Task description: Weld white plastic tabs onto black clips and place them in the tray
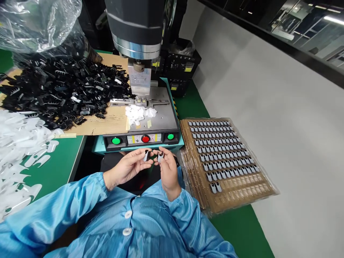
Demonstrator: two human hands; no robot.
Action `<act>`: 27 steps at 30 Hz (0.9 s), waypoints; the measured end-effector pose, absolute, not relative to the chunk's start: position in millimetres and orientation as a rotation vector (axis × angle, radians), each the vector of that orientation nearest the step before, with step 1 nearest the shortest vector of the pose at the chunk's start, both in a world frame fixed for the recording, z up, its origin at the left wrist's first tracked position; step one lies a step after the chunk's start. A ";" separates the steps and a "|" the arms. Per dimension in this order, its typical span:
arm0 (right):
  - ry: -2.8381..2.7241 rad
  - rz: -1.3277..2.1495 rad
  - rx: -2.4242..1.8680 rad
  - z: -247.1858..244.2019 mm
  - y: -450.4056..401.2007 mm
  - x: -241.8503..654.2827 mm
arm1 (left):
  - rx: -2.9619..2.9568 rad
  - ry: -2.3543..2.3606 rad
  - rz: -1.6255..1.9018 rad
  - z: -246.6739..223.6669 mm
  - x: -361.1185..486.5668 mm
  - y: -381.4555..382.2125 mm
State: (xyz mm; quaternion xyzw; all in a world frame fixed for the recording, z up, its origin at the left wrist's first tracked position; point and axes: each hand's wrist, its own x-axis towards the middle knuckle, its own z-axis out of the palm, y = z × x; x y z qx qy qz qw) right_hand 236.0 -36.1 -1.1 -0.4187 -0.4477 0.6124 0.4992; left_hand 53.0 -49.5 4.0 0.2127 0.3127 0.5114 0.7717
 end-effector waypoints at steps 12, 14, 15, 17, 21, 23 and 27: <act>-1.017 1.561 -0.944 5.6 -39.1 234.1 | 0.475 0.739 1.080 3.6 52.4 -49.9; -1.109 1.486 -0.989 1.9 -39.4 235.8 | 0.468 0.772 1.088 2.9 53.9 -51.7; -1.201 1.416 -1.024 0.5 -40.6 236.7 | 0.468 0.796 1.095 2.2 55.3 -53.8; -1.457 1.242 -1.099 -1.1 -45.3 238.3 | 0.486 0.857 1.107 -0.2 58.6 -59.7; -1.877 0.968 -1.214 -3.5 -55.2 240.9 | 0.570 0.965 1.071 -8.4 63.8 -71.0; -1.954 0.902 -1.244 -4.5 -58.8 246.1 | 0.612 0.992 1.009 -11.2 65.1 -74.6; -1.934 0.787 -1.321 -3.7 -66.6 281.7 | 0.672 1.018 0.870 -14.6 65.1 -79.5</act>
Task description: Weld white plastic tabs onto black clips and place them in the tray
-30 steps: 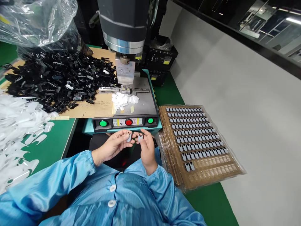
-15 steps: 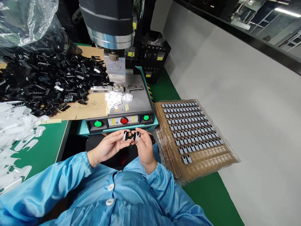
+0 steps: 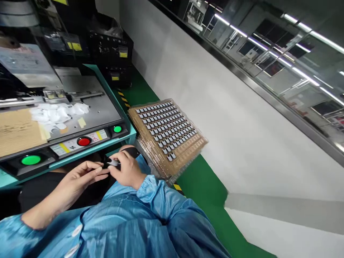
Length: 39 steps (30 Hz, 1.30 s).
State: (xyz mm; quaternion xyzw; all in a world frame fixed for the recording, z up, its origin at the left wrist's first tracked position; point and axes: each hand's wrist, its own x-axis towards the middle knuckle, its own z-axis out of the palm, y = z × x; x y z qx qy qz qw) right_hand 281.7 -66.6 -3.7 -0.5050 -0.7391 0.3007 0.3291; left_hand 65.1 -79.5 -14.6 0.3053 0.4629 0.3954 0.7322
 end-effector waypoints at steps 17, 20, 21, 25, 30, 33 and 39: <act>-1.669 0.228 -2.583 -20.6 -146.2 507.8 | 0.854 1.125 0.781 -31.5 56.8 -76.8; -1.721 0.236 -2.573 -20.3 -142.7 505.8 | 0.870 1.133 0.781 -31.0 56.4 -76.5; -1.728 0.234 -2.570 -19.8 -141.9 506.1 | 0.875 1.134 0.782 -30.6 56.3 -76.2; -1.629 0.169 -2.623 -18.3 -140.8 510.6 | 0.894 1.142 0.778 -29.5 55.6 -75.0; -1.591 0.081 -2.606 -21.1 -136.8 515.9 | 0.901 1.150 0.758 -30.4 55.7 -75.3; -1.660 0.052 -2.572 -25.4 -133.1 517.4 | 0.901 1.149 0.752 -31.5 55.8 -75.7; -1.749 0.076 -2.581 -33.0 -129.1 520.8 | 0.915 1.154 0.733 -32.9 55.5 -75.5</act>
